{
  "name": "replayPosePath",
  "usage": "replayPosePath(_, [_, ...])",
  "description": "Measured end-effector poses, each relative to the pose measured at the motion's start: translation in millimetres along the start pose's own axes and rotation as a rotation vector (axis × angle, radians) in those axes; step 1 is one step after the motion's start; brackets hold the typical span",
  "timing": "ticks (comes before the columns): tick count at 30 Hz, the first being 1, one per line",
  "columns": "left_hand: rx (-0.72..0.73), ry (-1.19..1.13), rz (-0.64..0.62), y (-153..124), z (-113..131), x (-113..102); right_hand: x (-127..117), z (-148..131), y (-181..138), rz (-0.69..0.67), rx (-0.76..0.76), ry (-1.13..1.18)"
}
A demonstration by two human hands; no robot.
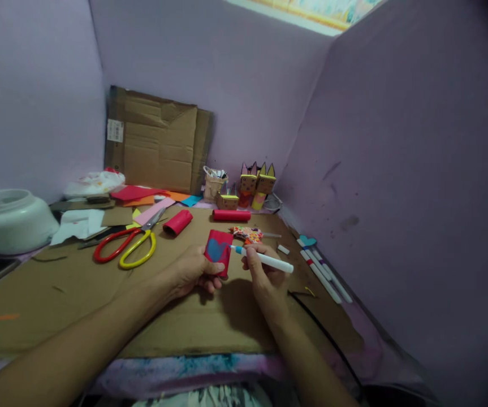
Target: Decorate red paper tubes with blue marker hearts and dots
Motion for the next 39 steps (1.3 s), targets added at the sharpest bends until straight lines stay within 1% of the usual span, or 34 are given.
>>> replayPosePath(8, [-0.005,0.005,-0.002,-1.1,0.4,0.7,2.5,-0.6,0.2,-0.025,-0.076,0.01])
replayPosePath(15, [0.002,-0.007,-0.007,-2.8,1.7,2.2,3.9,0.7,0.1,-0.042,-0.086,0.01])
replayPosePath(25, [0.012,0.003,-0.03,-0.1,0.3,1.7,4.1,2.0,-0.4,-0.054,-0.073,-0.018])
replayPosePath(33, [0.017,-0.009,-0.027,-1.6,1.7,2.7,5.4,2.3,-2.7,-0.077,-0.024,-0.026])
replayPosePath(39, [0.024,-0.01,-0.045,-1.7,0.9,2.4,7.9,3.7,-3.9,-0.122,-0.03,-0.071])
Point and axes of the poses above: each hand's wrist, its own y-axis towards the middle knuckle, its own x-axis out of the palm, z = x × y, the point moved 7 cm from there along y, towards the middle knuckle, and after that the axes turned 2 degrees about y, right-handed, at the moved point
